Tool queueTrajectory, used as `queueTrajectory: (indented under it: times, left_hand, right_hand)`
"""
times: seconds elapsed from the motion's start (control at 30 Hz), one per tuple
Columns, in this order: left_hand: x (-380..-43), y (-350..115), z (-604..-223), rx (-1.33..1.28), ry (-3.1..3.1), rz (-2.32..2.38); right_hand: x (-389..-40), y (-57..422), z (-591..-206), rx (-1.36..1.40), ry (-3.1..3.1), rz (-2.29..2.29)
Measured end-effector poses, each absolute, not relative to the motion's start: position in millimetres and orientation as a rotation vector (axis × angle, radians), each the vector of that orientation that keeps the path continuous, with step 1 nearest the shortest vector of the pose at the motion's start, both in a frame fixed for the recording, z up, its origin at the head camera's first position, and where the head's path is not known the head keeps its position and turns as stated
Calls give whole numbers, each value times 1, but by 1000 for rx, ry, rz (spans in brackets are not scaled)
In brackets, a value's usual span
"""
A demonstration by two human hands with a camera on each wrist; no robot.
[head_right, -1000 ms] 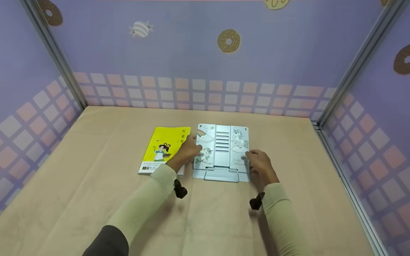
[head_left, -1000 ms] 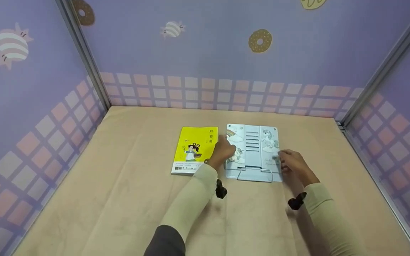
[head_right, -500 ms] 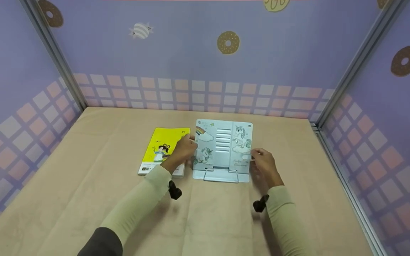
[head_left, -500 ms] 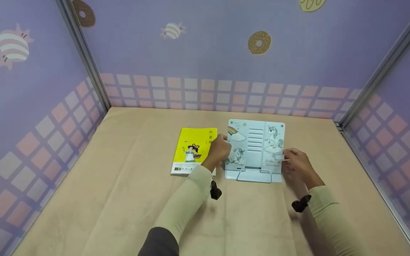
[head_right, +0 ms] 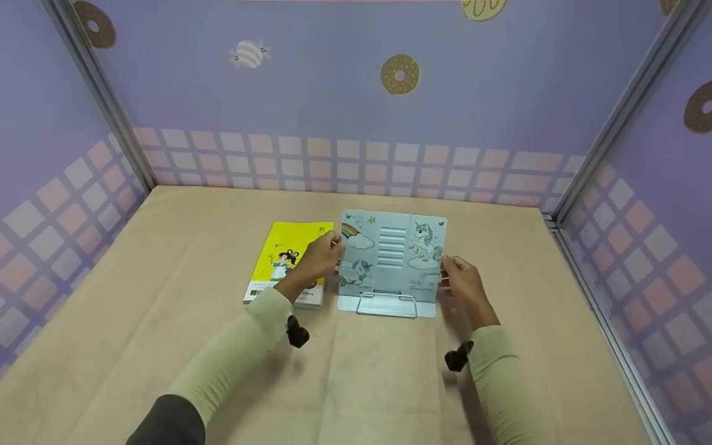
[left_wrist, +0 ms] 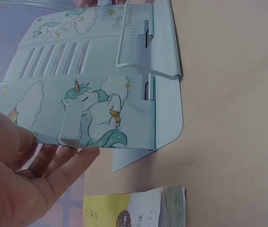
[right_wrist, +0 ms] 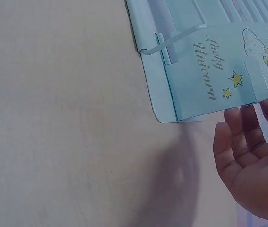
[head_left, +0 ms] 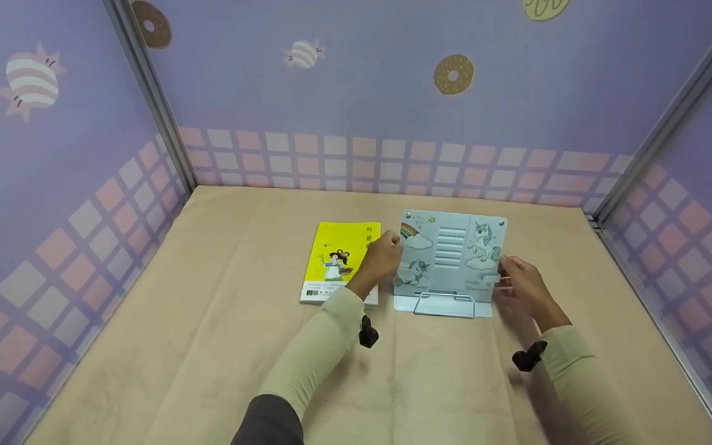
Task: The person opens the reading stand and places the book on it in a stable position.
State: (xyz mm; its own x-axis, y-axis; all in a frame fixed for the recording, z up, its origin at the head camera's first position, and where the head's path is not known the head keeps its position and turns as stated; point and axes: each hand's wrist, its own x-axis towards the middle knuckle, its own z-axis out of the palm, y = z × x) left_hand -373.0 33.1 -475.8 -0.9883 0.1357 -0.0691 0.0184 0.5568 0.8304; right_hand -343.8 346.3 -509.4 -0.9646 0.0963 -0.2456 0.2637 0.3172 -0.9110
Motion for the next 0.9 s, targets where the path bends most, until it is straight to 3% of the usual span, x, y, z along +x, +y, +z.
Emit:
queueTrajectory:
  times: [0.3,0.53,0.9]
  left_hand:
    - [-374,35,-478,180,2741,1560]
    - [-370,42,-466,69,2801,1633]
    - [-361,64,-448,48,2715,1626]
  right_hand:
    - [-344,348,-513,374,2365,-1773]
    - [-342,350,-512,372,2284,-1804]
    - [-331,366,-517,247,2127,-1842]
